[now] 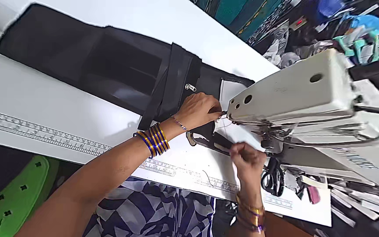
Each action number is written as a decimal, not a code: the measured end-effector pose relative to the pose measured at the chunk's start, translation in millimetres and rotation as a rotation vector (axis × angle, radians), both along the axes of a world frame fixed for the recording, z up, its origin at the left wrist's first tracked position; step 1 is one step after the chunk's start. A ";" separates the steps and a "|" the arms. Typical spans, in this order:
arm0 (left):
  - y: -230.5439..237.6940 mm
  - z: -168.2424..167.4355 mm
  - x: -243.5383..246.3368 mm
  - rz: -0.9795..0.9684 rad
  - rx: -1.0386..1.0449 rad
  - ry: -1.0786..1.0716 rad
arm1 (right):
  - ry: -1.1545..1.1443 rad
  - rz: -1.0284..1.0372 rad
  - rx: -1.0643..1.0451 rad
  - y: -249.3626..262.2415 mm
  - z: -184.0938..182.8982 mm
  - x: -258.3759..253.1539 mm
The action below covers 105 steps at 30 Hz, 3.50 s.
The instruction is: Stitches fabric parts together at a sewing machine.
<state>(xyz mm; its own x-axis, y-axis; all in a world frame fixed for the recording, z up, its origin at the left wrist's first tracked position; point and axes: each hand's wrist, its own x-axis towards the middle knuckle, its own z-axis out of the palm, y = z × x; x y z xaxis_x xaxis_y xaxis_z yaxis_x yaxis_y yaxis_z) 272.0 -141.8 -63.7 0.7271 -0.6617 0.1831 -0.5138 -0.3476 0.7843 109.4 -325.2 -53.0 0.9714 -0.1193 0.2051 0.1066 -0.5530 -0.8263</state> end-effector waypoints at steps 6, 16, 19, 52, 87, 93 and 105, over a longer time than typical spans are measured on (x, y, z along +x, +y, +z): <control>28.6 14.7 -4.9 -0.361 0.192 -0.064 | 0.480 0.349 -0.506 -23.3 54.5 -111.4; 37.6 -8.2 -26.5 -0.264 0.372 -0.313 | -0.296 -0.172 -0.832 -91.8 4.9 1.0; 41.1 -1.9 -37.5 -0.310 0.426 -0.213 | -0.344 -0.069 -0.965 -82.4 -15.1 -0.9; 63.9 -12.9 -98.0 -0.415 0.245 -0.477 | -0.272 0.159 -0.787 -7.5 -34.4 -76.2; 23.9 -1.0 9.9 -0.331 0.349 -0.330 | -0.157 -0.540 -0.720 -92.7 25.5 -57.7; 19.4 -5.6 11.1 -0.272 0.286 -0.410 | 0.064 -0.860 -0.856 -136.0 14.1 -84.8; 23.8 -0.6 -0.6 -0.289 0.443 -0.300 | -0.025 -0.654 -0.750 -113.8 23.3 -111.4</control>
<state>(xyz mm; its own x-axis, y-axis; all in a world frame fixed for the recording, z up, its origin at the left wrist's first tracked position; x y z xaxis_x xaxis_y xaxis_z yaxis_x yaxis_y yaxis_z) 271.4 -118.0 -64.3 0.4658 -0.8848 0.0146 -0.8123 -0.4210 0.4036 -2.0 -439.0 -29.7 0.7553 -0.4606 0.4662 -0.3928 -0.8876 -0.2405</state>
